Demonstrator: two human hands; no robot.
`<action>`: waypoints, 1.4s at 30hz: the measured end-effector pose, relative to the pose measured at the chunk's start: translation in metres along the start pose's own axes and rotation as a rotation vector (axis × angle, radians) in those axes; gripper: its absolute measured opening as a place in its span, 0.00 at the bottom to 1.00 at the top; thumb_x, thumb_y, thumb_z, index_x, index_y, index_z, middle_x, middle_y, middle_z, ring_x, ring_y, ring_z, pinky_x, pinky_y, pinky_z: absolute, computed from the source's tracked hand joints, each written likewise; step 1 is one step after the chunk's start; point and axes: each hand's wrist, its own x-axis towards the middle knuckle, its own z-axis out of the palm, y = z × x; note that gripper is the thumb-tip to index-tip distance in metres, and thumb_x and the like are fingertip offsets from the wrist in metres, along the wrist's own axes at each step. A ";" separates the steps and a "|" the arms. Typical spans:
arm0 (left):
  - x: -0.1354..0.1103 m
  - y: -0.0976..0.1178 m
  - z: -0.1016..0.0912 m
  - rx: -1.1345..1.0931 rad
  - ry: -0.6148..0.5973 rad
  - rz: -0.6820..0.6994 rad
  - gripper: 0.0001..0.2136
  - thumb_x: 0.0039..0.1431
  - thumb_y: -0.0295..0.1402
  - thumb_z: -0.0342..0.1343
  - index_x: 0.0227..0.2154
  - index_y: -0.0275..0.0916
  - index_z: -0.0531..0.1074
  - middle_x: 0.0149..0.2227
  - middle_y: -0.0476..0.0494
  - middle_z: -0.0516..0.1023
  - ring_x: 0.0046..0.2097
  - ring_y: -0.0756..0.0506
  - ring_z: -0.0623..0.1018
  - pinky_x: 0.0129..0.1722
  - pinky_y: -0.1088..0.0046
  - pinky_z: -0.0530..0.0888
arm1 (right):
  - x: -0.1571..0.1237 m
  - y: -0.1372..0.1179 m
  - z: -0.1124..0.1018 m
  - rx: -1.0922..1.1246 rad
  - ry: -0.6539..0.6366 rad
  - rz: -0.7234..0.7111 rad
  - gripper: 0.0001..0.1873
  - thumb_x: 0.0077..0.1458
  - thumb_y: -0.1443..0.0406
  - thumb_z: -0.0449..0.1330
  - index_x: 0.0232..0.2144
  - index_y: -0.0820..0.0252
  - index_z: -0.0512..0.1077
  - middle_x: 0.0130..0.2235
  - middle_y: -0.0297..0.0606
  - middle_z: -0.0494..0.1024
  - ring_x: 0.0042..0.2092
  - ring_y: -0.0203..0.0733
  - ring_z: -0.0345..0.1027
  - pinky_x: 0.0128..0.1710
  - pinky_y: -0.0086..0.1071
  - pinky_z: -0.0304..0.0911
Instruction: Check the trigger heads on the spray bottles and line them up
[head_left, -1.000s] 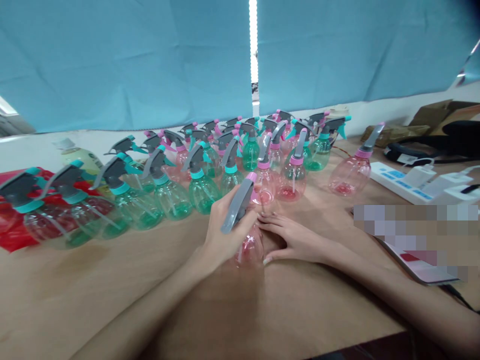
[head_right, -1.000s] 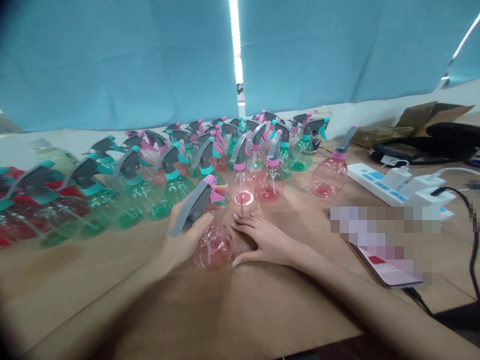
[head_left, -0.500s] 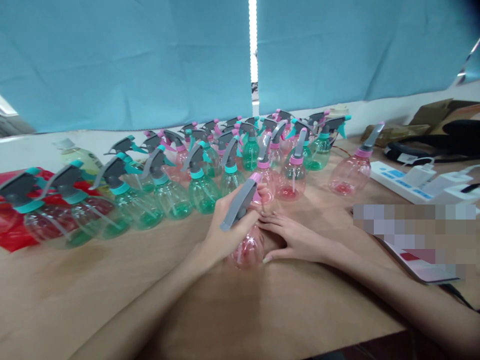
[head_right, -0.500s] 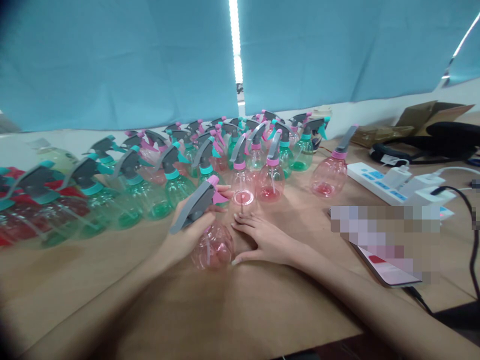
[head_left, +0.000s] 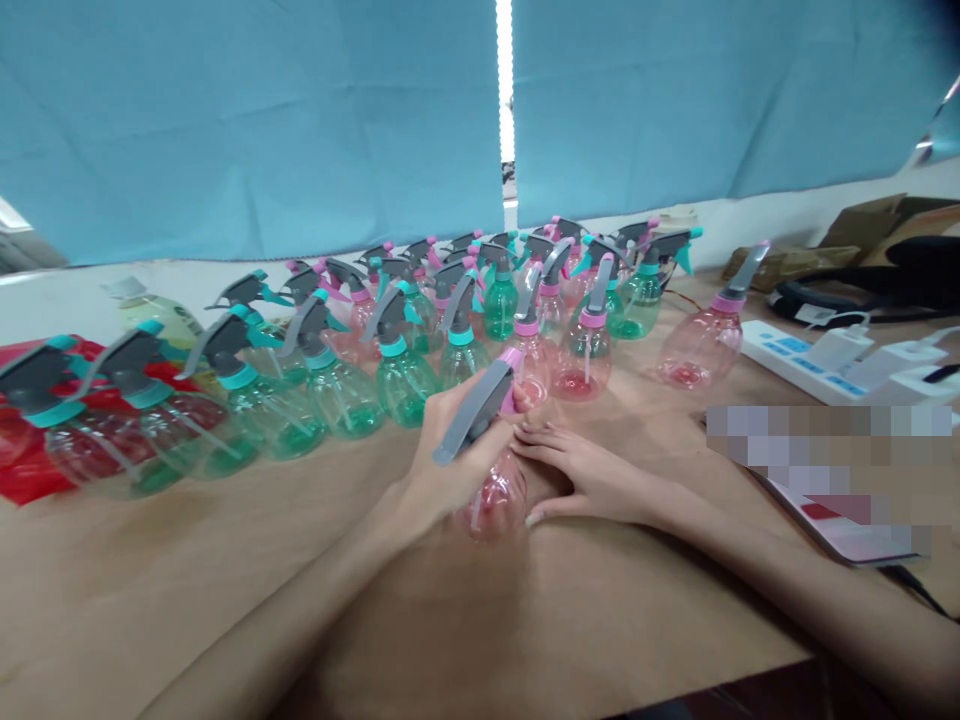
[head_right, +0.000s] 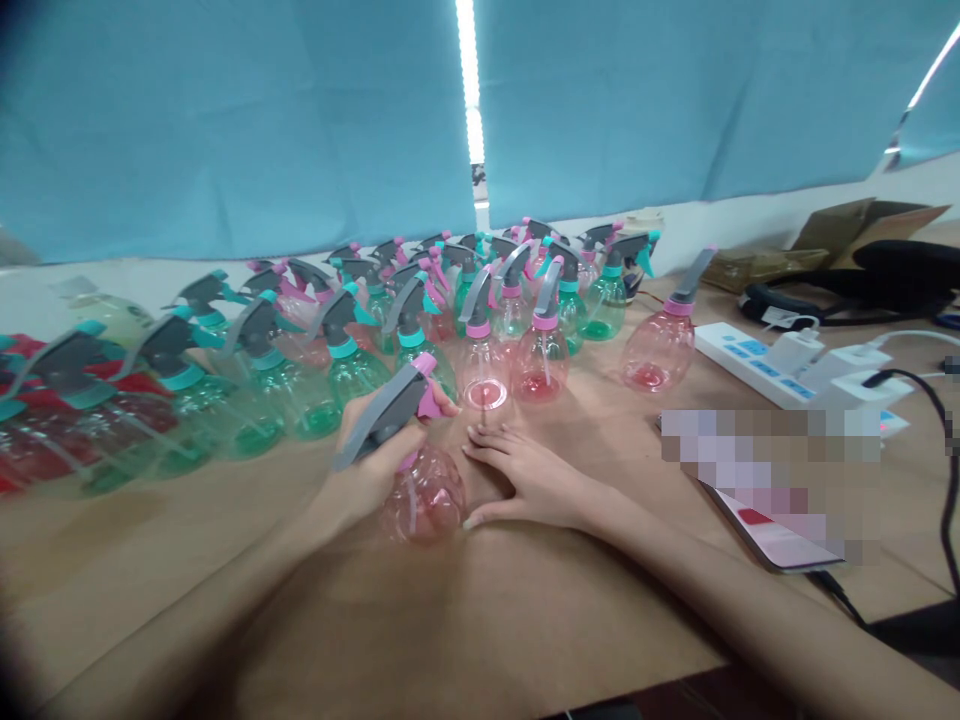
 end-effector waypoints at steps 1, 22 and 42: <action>0.000 0.001 0.000 0.001 0.000 -0.002 0.08 0.48 0.24 0.49 0.30 0.39 0.71 0.26 0.52 0.71 0.28 0.51 0.69 0.29 0.75 0.67 | 0.000 0.000 0.000 0.001 0.000 0.002 0.48 0.48 0.38 0.57 0.61 0.63 0.61 0.64 0.51 0.60 0.66 0.55 0.51 0.64 0.51 0.49; 0.002 -0.008 -0.001 -0.025 -0.017 -0.029 0.04 0.51 0.26 0.50 0.29 0.41 0.68 0.23 0.54 0.68 0.29 0.50 0.71 0.29 0.74 0.66 | 0.001 -0.003 -0.002 -0.021 -0.019 0.005 0.49 0.48 0.38 0.56 0.61 0.65 0.61 0.64 0.52 0.60 0.66 0.54 0.49 0.64 0.51 0.47; -0.005 -0.012 0.006 -0.015 0.090 0.004 0.05 0.51 0.26 0.51 0.24 0.40 0.63 0.22 0.54 0.62 0.26 0.51 0.65 0.29 0.72 0.66 | 0.001 -0.001 0.000 -0.008 0.001 -0.007 0.49 0.48 0.39 0.57 0.61 0.67 0.62 0.63 0.54 0.61 0.65 0.56 0.52 0.63 0.52 0.50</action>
